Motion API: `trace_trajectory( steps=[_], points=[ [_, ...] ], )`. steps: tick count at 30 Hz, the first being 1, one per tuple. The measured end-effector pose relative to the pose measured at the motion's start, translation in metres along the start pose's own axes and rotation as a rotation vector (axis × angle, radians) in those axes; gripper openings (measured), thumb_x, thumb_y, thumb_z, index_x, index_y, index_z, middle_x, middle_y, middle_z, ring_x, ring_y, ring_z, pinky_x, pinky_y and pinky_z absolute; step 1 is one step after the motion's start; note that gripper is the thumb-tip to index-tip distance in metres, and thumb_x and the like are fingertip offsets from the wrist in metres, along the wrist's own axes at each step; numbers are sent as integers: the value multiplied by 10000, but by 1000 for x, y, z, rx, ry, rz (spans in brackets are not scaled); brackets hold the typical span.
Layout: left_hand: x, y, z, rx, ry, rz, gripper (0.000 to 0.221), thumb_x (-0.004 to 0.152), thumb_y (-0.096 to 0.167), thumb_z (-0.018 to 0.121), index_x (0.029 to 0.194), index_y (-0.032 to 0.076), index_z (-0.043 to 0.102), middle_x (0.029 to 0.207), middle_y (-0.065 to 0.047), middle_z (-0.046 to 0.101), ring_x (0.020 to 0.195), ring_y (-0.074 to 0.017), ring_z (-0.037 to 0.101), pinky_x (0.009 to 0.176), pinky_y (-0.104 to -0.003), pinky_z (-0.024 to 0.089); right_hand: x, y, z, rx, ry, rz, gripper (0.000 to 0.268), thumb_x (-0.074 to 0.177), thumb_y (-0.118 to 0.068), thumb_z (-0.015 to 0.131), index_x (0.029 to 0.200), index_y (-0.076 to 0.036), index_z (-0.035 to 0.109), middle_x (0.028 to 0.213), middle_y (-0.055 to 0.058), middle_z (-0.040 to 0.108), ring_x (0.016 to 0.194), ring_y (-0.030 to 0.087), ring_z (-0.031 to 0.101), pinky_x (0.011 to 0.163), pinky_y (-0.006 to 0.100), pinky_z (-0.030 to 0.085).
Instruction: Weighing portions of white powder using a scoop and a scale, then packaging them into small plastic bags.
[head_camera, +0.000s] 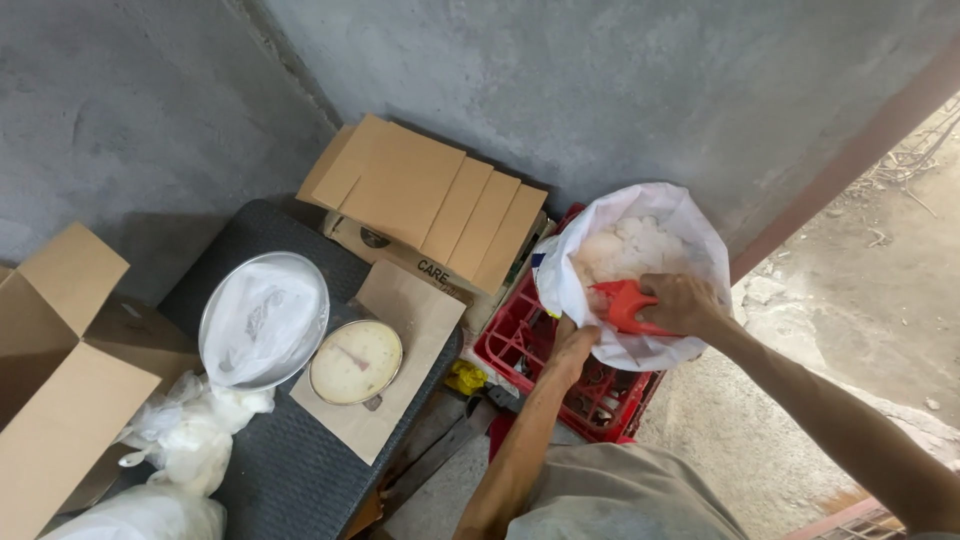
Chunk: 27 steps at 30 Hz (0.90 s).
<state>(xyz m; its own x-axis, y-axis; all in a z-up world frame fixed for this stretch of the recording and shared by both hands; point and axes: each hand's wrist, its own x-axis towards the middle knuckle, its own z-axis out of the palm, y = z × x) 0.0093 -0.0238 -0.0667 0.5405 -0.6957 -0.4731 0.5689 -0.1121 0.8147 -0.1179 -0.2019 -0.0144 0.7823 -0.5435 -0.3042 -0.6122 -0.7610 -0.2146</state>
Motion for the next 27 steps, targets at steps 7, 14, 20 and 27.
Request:
trace_trajectory(
  steps=[7, 14, 20, 27],
  points=[
    [-17, 5, -12, 422, -115, 11, 734, 833, 99, 615, 1527, 28, 386, 1361, -184, 607, 1250, -298, 578, 1102, -392, 418, -13, -40, 1, 215, 66, 148, 439, 801, -435, 822, 1142, -193, 689, 823, 17, 730, 615, 169, 652, 555, 357, 534],
    [-19, -3, -14, 328, -40, -33, 810, 829, 139, 584, 1581, 76, 290, 1385, -185, 590, 1265, -309, 569, 1099, -405, 413, 23, -59, 4, 291, 175, 204, 346, 837, -347, 806, 1114, -163, 713, 852, 87, 764, 692, 221, 700, 612, 410, 565],
    [-42, 22, 4, 322, 23, -22, 940, 797, 129, 617, 1618, 132, 158, 1522, -183, 470, 1357, -298, 479, 1134, -386, 350, 11, -46, 13, 372, 295, 156, 359, 774, -376, 838, 1046, -167, 733, 903, 77, 765, 771, 245, 735, 681, 427, 571],
    [-29, 58, 14, 473, 239, 651, 998, 814, 189, 760, 1572, -10, 143, 1578, -308, 236, 1406, -459, 383, 1131, -481, 390, -13, -42, -9, 434, 377, 166, 389, 788, -414, 843, 1052, -160, 715, 904, 88, 778, 787, 253, 746, 718, 426, 568]
  ],
)
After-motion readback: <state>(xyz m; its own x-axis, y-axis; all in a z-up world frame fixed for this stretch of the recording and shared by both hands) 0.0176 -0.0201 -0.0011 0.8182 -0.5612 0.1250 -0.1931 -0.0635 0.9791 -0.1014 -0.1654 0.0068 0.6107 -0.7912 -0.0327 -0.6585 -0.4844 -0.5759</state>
